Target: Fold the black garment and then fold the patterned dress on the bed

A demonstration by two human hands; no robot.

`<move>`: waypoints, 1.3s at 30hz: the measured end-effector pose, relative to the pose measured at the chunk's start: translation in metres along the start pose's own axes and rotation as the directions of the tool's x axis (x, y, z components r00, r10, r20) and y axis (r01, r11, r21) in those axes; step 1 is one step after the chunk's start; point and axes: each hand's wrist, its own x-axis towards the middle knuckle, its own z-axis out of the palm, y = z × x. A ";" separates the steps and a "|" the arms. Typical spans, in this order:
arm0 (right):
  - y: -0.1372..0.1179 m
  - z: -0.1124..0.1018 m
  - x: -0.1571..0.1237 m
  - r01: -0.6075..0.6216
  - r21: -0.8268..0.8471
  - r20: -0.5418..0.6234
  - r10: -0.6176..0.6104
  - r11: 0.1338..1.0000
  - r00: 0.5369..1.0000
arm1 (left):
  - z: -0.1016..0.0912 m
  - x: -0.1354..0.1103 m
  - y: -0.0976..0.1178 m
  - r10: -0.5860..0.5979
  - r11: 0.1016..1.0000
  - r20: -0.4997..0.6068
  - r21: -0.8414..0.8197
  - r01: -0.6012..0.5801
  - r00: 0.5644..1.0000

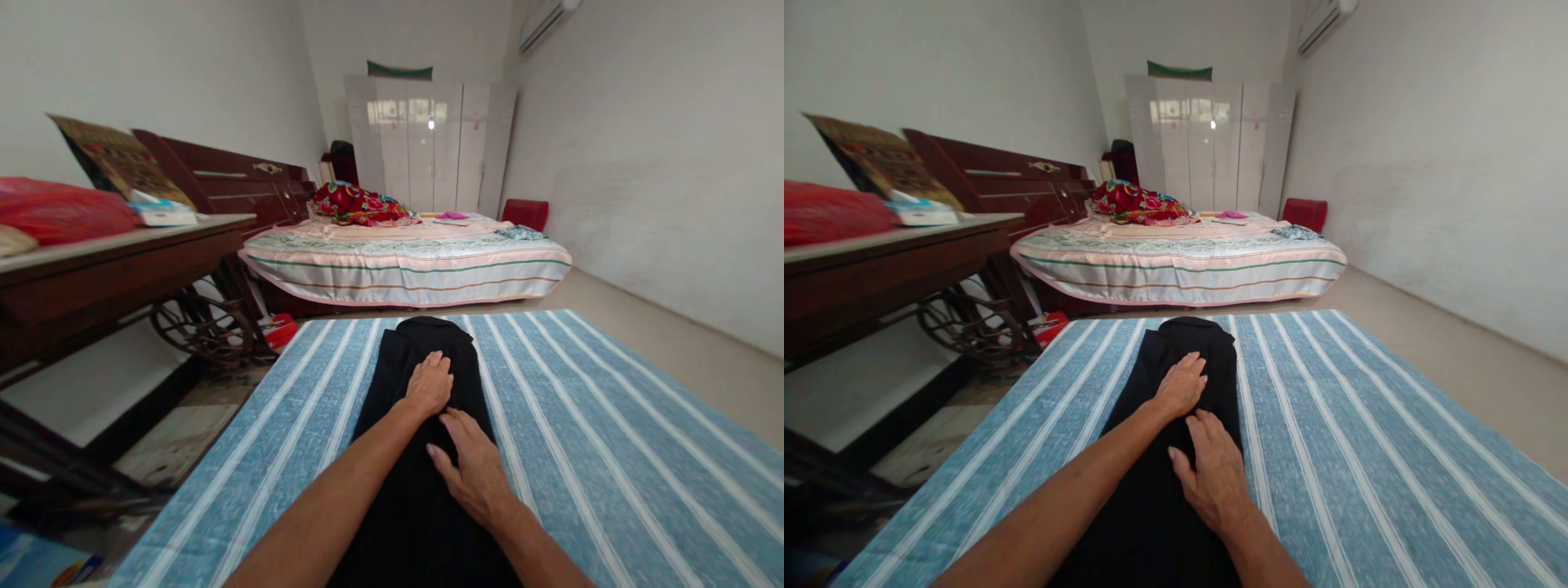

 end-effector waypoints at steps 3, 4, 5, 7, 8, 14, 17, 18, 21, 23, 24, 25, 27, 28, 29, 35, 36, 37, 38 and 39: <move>-0.001 0.000 0.000 -0.009 -0.007 0.013 0.009 1.000 1.000 | 0.002 0.009 0.001 0.064 0.998 0.013 0.004 -0.064 0.998; -0.001 0.000 0.000 -0.011 -0.009 0.014 0.011 1.000 1.000 | 0.003 0.011 0.001 0.084 0.996 0.017 0.006 -0.084 0.996; -0.001 0.000 0.001 -0.013 -0.010 0.013 0.013 1.000 1.000 | 0.003 0.014 0.002 0.100 0.995 0.023 0.009 -0.101 0.995; -0.002 0.000 0.001 -0.012 -0.011 0.014 0.012 1.000 1.000 | 0.006 0.020 0.004 0.124 0.992 0.038 0.013 -0.124 0.992; -0.002 0.000 0.001 -0.014 -0.012 0.015 0.014 1.000 1.000 | 0.007 0.023 0.005 0.129 0.991 0.049 0.016 -0.130 0.990; -0.004 -0.001 0.002 -0.050 -0.015 0.024 0.050 0.999 0.998 | 0.016 0.042 0.013 0.106 0.994 0.081 0.033 -0.109 0.991; -0.005 -0.001 0.003 -0.051 -0.026 0.030 0.052 0.998 0.998 | 0.019 0.048 0.016 0.090 0.995 0.061 0.046 -0.093 0.994; -0.006 -0.001 0.003 -0.052 -0.028 0.031 0.053 0.998 0.998 | 0.019 0.050 0.017 0.090 0.994 0.053 0.050 -0.093 0.995; -0.008 -0.001 0.005 -0.065 -0.019 0.022 0.065 0.998 0.998 | 0.018 0.053 0.019 0.092 0.994 0.021 0.064 -0.093 0.996; -0.009 -0.002 0.006 -0.072 -0.007 0.020 0.072 0.997 0.997 | 0.015 0.055 0.021 0.083 0.994 -0.016 0.075 -0.082 0.996; -0.009 -0.002 0.006 -0.075 -0.002 0.021 0.075 0.997 0.997 | 0.014 0.058 0.022 0.078 0.994 -0.037 0.079 -0.074 0.996; -0.009 -0.002 0.006 -0.077 0.002 0.023 0.077 0.997 0.997 | 0.012 0.061 0.023 0.071 0.994 -0.058 0.082 -0.066 0.996; -0.009 -0.001 0.006 -0.078 0.009 0.022 0.078 0.997 0.997 | 0.011 0.070 0.026 0.053 0.996 -0.085 0.081 -0.047 0.995; -0.009 0.000 0.006 -0.078 0.013 0.021 0.078 0.997 0.997 | 0.010 0.076 0.028 0.038 0.997 -0.087 0.077 -0.031 0.996; -0.009 0.000 0.006 -0.080 0.017 0.020 0.080 0.997 0.997 | 0.011 0.081 0.029 0.016 0.997 -0.082 0.071 -0.010 0.996; -0.008 0.000 0.007 -0.110 0.054 0.070 0.106 0.992 0.992 | 0.013 0.096 0.033 -0.138 0.989 -0.105 0.037 0.142 0.985; -0.008 0.000 0.008 -0.112 0.063 0.080 0.106 0.992 0.991 | 0.013 0.096 0.033 -0.159 0.986 -0.114 0.029 0.163 0.981; -0.009 -0.001 0.009 -0.115 0.071 0.088 0.108 0.991 0.990 | 0.011 0.096 0.034 -0.180 0.983 -0.119 0.019 0.184 0.976; -0.009 -0.001 0.009 -0.119 0.079 0.093 0.112 0.990 0.989 | 0.010 0.096 0.034 -0.201 0.979 -0.120 0.007 0.203 0.972; -0.009 -0.001 0.010 -0.123 0.086 0.095 0.115 0.989 0.989 | 0.008 0.097 0.035 -0.222 0.975 -0.116 -0.007 0.223 0.968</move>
